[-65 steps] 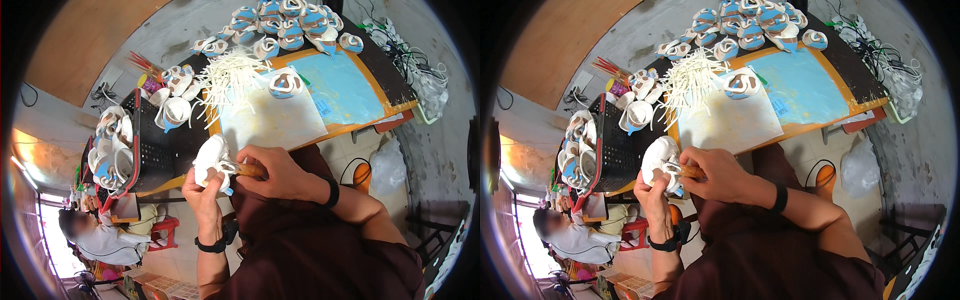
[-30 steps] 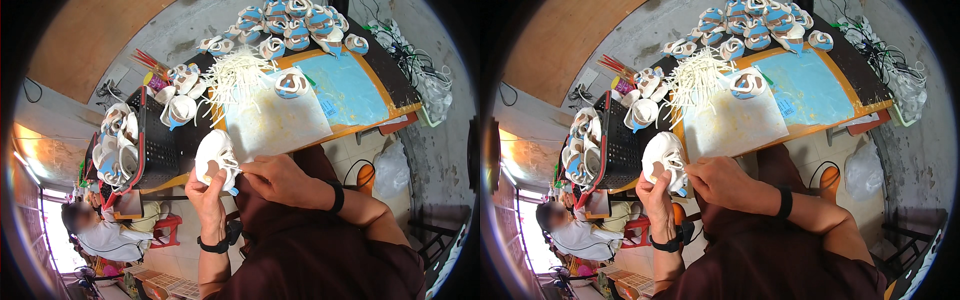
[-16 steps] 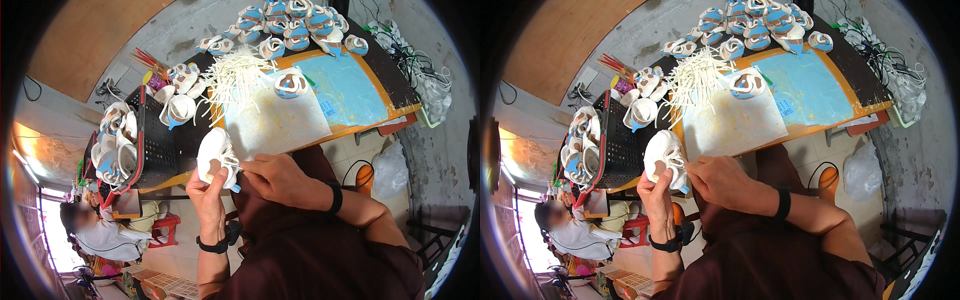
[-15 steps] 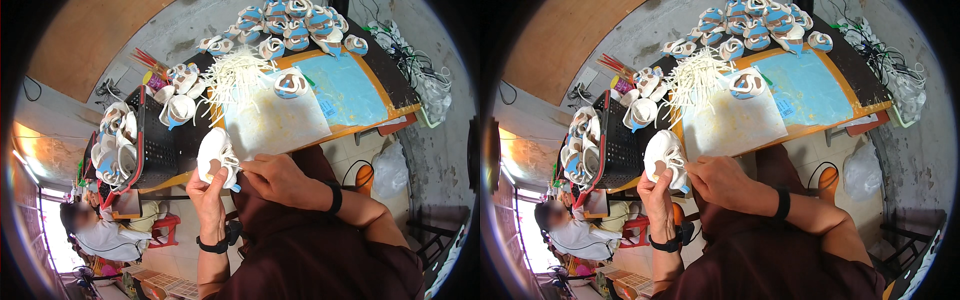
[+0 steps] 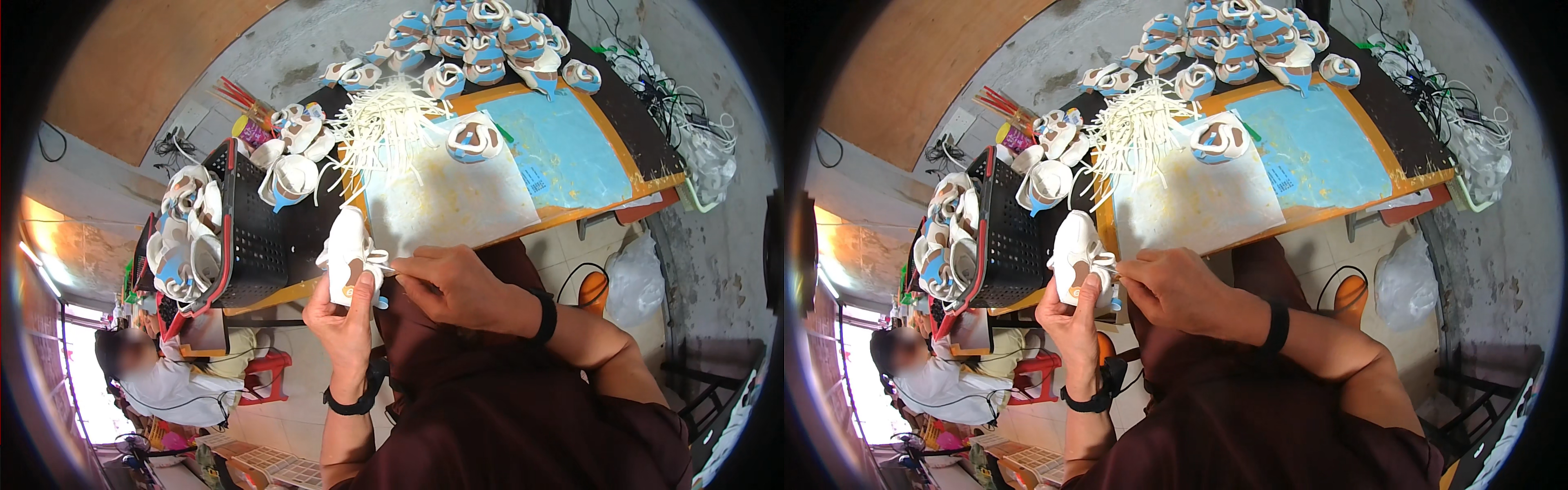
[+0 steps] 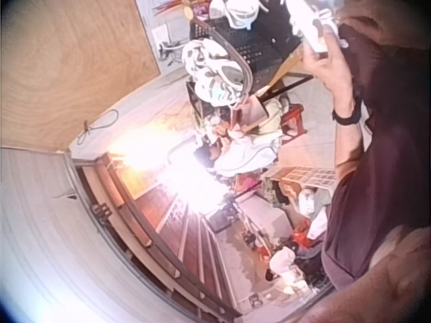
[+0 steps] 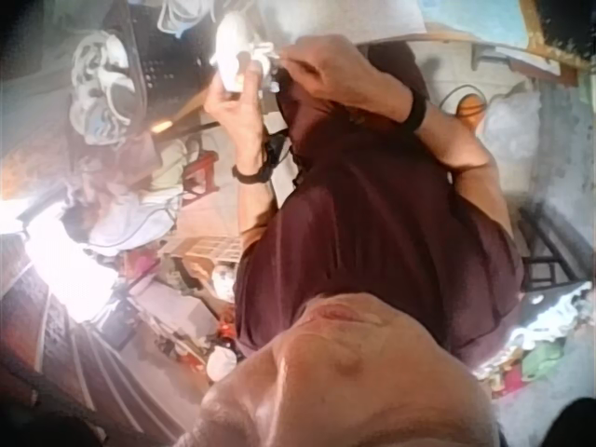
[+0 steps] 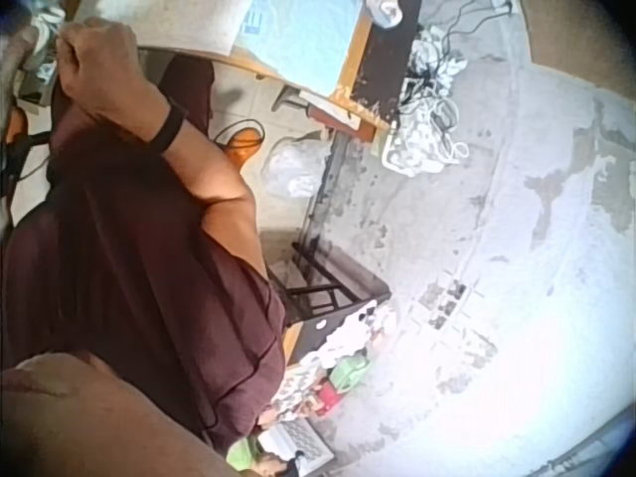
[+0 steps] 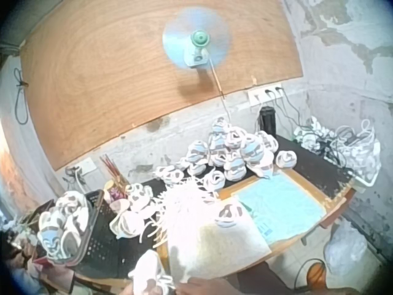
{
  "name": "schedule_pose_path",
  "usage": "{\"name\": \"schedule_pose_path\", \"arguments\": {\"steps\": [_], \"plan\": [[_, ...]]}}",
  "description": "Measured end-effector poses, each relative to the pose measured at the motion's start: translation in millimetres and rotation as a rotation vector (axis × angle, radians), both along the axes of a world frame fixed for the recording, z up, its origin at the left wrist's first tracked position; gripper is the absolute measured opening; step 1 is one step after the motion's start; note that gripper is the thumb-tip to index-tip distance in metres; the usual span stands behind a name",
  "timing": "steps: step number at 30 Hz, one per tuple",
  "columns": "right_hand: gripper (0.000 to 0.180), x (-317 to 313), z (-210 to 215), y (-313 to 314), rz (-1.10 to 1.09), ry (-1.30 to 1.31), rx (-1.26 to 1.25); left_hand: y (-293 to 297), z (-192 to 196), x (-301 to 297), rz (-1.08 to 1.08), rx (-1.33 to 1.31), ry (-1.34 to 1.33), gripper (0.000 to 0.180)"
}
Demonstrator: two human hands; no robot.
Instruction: The recorder uses a hand tool to assemble and finish shoe components at a workstation.
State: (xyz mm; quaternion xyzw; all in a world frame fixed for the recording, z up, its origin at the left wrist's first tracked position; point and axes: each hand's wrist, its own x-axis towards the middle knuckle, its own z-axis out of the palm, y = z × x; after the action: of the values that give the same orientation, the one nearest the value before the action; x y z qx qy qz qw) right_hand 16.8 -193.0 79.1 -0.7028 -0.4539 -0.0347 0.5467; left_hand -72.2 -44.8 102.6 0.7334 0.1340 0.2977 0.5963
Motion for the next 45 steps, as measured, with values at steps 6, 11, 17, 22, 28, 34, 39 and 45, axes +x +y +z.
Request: {"name": "schedule_pose_path", "arguments": {"steps": [6, 11, 17, 22, 28, 34, 39, 45], "plan": [[0.018, 7.0, -2.7, 1.8, 0.036, -0.003, 0.052, 5.4, -3.2, 0.5, 0.015, 0.140, 0.043, 0.018], [0.016, 14.7, 3.9, -1.6, 0.246, 0.579, 0.022, 6.0, -7.7, 2.0, 0.014, 0.177, 0.030, 0.016], [0.015, 14.3, 0.0, 2.8, 0.274, 0.690, 0.057, 4.5, -8.7, 5.3, 0.039, 0.195, 0.033, 0.016], [0.017, 4.7, -9.2, 12.8, -0.152, -0.419, -0.131, 3.7, -10.9, 4.7, 0.077, 0.181, 0.043, 0.016], [0.013, 25.9, 12.4, 8.4, 0.520, 1.237, -0.003, 5.3, -8.2, 2.7, 0.089, 0.152, -0.017, 0.017], [0.009, 11.3, -5.5, 22.8, 0.017, -0.102, 0.072, 3.5, -17.3, 4.3, 0.087, 0.226, 0.001, 0.016], [0.009, 17.5, 2.8, 27.1, -0.013, -0.094, -0.050, 1.6, -23.6, 2.7, 0.126, 0.433, -0.011, 0.017], [0.011, 17.1, -5.4, 6.8, 0.017, -0.081, -0.170, 32.2, -19.1, 3.4, 0.294, 0.796, -0.158, 0.018]]}}
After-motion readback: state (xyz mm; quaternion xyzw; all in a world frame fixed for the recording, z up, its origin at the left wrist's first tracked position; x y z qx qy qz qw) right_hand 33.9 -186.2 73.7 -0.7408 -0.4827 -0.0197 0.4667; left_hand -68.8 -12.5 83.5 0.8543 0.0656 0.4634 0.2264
